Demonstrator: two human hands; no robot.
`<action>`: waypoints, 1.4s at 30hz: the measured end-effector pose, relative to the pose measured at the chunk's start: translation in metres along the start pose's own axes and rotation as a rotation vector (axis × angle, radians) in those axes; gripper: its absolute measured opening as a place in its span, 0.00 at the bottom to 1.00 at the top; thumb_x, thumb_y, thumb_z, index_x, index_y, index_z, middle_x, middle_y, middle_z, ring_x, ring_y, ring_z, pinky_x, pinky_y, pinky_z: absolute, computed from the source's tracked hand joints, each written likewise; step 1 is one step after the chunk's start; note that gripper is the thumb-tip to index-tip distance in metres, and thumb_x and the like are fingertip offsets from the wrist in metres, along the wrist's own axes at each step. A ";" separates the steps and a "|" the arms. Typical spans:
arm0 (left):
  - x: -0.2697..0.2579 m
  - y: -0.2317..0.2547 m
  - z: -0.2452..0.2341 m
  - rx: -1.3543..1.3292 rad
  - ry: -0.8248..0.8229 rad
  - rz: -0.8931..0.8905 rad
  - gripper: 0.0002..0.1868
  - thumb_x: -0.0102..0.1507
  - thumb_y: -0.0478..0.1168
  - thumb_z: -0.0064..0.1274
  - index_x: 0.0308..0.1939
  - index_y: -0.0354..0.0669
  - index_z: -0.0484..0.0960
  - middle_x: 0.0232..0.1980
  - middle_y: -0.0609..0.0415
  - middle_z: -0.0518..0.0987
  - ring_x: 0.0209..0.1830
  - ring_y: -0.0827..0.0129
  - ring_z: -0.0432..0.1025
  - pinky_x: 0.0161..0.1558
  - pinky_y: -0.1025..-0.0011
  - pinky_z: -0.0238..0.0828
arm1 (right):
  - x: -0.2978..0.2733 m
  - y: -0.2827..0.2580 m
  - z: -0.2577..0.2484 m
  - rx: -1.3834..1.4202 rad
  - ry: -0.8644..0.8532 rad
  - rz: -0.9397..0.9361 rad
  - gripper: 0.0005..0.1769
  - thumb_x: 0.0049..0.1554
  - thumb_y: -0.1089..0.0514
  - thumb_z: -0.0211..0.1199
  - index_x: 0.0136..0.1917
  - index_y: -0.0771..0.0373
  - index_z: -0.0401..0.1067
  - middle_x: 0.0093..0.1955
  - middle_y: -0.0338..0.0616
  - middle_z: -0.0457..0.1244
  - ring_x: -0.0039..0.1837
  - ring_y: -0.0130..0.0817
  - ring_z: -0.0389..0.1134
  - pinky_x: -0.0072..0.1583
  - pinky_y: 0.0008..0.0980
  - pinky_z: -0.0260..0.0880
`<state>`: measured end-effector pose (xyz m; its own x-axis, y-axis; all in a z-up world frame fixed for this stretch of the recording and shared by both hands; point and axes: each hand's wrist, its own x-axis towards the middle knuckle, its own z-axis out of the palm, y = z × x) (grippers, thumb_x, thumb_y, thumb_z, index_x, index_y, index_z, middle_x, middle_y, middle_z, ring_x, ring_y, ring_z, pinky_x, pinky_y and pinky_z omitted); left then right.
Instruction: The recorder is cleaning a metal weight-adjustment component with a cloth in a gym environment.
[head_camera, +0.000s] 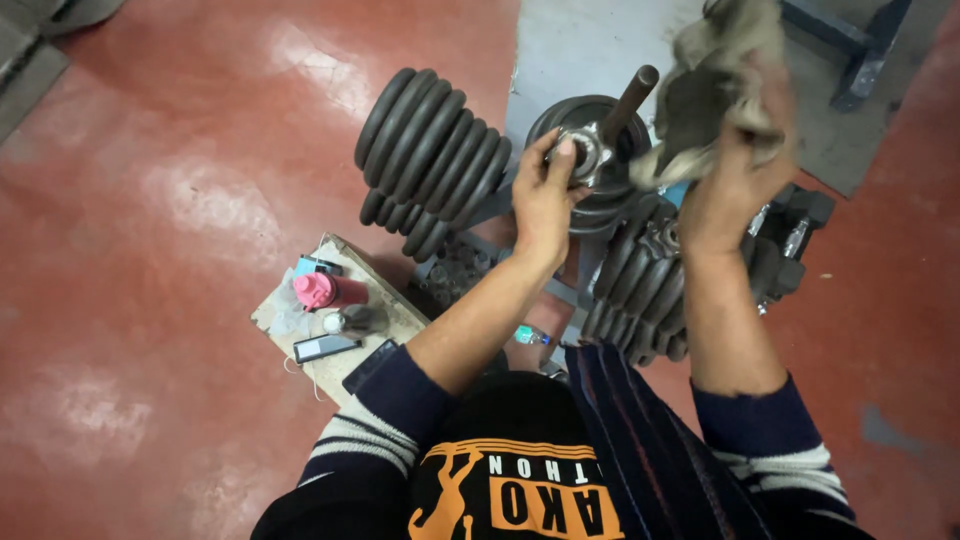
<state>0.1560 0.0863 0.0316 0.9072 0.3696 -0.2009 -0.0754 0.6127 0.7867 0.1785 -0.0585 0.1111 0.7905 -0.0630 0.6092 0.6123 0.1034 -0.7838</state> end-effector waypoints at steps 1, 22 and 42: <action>0.001 -0.004 0.001 -0.001 0.000 -0.003 0.23 0.69 0.46 0.53 0.65 0.40 0.74 0.54 0.52 0.78 0.47 0.72 0.74 0.40 0.70 0.79 | -0.005 0.001 0.007 -0.003 0.000 0.002 0.28 0.69 0.72 0.52 0.79 0.57 0.65 0.83 0.47 0.57 0.80 0.43 0.60 0.78 0.40 0.63; 0.005 -0.021 -0.001 -0.193 0.133 0.013 0.20 0.71 0.46 0.50 0.64 0.41 0.70 0.54 0.53 0.75 0.48 0.72 0.73 0.41 0.68 0.77 | 0.008 -0.008 0.026 -0.542 -0.283 -0.182 0.36 0.48 0.84 0.53 0.65 0.62 0.80 0.78 0.61 0.60 0.78 0.50 0.67 0.76 0.42 0.68; 0.009 -0.021 -0.011 -0.169 0.016 -0.022 0.21 0.70 0.46 0.51 0.64 0.40 0.72 0.52 0.55 0.78 0.45 0.72 0.73 0.41 0.69 0.73 | -0.024 0.077 -0.033 -0.893 -0.402 0.042 0.37 0.55 0.77 0.51 0.78 0.66 0.62 0.73 0.59 0.64 0.76 0.55 0.65 0.76 0.41 0.64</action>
<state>0.1613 0.0844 0.0064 0.9030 0.3646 -0.2273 -0.1249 0.7290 0.6731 0.2071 -0.0817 0.0320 0.8499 0.2837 0.4441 0.4996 -0.7017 -0.5079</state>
